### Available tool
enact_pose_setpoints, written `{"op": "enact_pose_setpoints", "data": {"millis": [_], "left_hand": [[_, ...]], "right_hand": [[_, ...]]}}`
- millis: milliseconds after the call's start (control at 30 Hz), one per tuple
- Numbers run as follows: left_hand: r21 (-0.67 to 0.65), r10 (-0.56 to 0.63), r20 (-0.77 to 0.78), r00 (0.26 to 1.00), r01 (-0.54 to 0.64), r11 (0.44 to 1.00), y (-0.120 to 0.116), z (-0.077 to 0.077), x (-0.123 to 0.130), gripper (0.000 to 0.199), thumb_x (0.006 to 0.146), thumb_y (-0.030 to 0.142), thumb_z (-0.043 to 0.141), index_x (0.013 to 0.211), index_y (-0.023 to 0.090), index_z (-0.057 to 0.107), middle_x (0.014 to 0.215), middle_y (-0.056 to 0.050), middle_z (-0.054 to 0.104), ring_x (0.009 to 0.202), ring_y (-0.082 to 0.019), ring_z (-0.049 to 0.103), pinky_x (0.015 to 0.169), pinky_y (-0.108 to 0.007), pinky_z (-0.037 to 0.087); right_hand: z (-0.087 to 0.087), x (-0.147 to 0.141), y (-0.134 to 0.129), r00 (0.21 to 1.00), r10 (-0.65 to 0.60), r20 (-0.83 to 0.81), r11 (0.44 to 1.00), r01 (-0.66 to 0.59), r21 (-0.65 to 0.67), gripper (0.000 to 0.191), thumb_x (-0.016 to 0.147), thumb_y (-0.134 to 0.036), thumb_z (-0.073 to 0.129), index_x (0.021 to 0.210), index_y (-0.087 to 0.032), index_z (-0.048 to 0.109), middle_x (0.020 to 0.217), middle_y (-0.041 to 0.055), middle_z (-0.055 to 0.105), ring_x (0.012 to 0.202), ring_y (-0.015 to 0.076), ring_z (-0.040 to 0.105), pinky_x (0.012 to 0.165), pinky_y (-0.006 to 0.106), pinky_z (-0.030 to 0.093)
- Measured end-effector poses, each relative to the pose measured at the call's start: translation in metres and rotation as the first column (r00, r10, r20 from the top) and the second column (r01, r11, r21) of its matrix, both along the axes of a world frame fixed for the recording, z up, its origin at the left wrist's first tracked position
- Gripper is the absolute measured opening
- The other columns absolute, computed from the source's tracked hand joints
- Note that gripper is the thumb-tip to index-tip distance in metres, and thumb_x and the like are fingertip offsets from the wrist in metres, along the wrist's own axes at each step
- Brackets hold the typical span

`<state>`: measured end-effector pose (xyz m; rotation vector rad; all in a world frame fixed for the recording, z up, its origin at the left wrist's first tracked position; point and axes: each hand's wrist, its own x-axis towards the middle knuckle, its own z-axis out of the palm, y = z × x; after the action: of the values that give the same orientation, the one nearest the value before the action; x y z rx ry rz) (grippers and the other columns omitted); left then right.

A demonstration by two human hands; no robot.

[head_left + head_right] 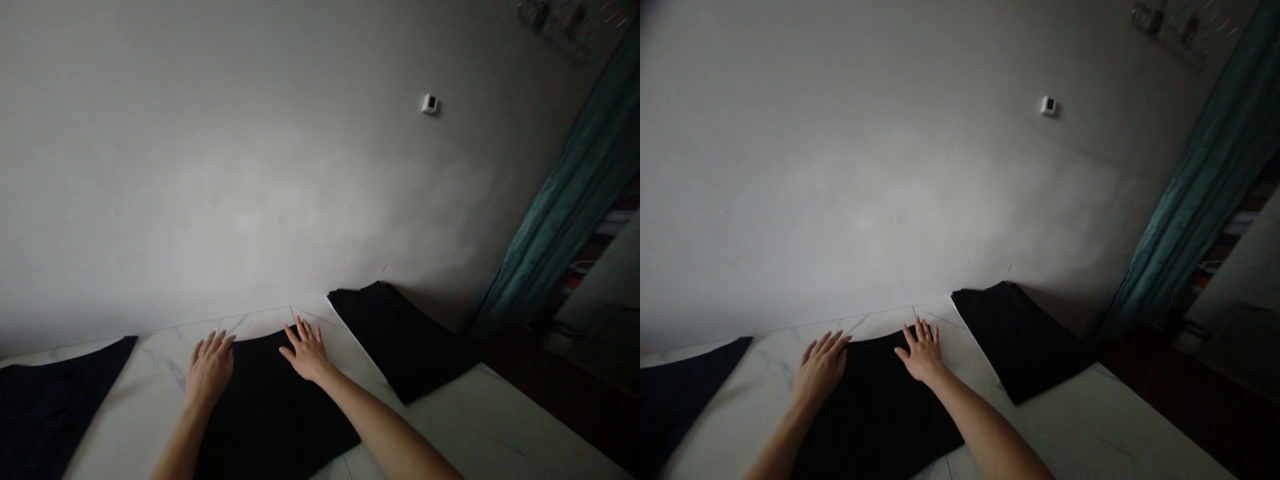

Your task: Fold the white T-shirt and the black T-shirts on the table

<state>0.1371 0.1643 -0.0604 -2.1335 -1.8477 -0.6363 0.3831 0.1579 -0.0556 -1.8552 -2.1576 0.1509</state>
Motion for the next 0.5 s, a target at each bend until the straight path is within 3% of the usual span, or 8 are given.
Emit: {"op": "enact_pose_setpoints", "data": {"millis": [133,267,367,500], "left_hand": [[-0.158,-0.053,0.01,0.999,0.053,0.986,0.009,-0.023,-0.009,0.05,0.092,0.036,0.037,0.138,0.026,0.053,0.15,-0.007,0.048,0.144,-0.029,0.033,0.116,-0.052,0.027],[-0.195,-0.075,0.026,0.997,0.079,0.978,0.012,-0.034,-0.017,0.05,0.094,0.041,0.034,0.141,0.032,0.048,0.154,-0.005,0.042,0.146,-0.03,0.028,0.114,-0.057,0.028],[-0.226,-0.057,-0.012,0.998,0.053,0.973,0.009,-0.026,-0.014,0.049,0.096,0.039,0.032,0.142,0.031,0.048,0.156,-0.007,0.038,0.145,-0.032,0.028,0.113,-0.059,0.027],[-0.24,0.034,-0.122,0.992,-0.063,0.969,-0.005,0.01,0.003,0.052,0.096,0.036,0.035,0.145,0.023,0.044,0.159,-0.011,0.03,0.146,-0.036,0.025,0.116,-0.061,0.019]], "right_hand": [[-0.008,0.003,-0.002,0.999,0.028,-0.022,0.995,-0.03,-0.097,0.071,0.094,-0.068,0.03,0.154,-0.03,0.027,0.163,0.0089,0.004,0.15,0.0311,0.007,0.117,0.058,0.004],[-0.007,0.003,0.0,0.999,-0.005,-0.037,0.992,0.0,-0.129,0.073,0.091,-0.072,0.034,0.153,-0.034,0.028,0.163,0.0103,0.0,0.15,0.033,0.003,0.113,0.066,0.003],[0.003,0.002,-0.002,0.999,0.011,-0.038,0.989,-0.016,-0.15,0.072,0.092,-0.071,0.033,0.153,-0.032,0.027,0.163,0.0114,0.0,0.149,0.0333,0.004,0.113,0.066,0.005],[0.028,-0.001,-0.018,1.0,0.02,0.007,0.99,-0.019,-0.137,0.075,0.095,-0.063,0.036,0.156,-0.02,0.021,0.162,0.0172,0.002,0.149,0.0349,0.006,0.115,0.063,0.003]]}}
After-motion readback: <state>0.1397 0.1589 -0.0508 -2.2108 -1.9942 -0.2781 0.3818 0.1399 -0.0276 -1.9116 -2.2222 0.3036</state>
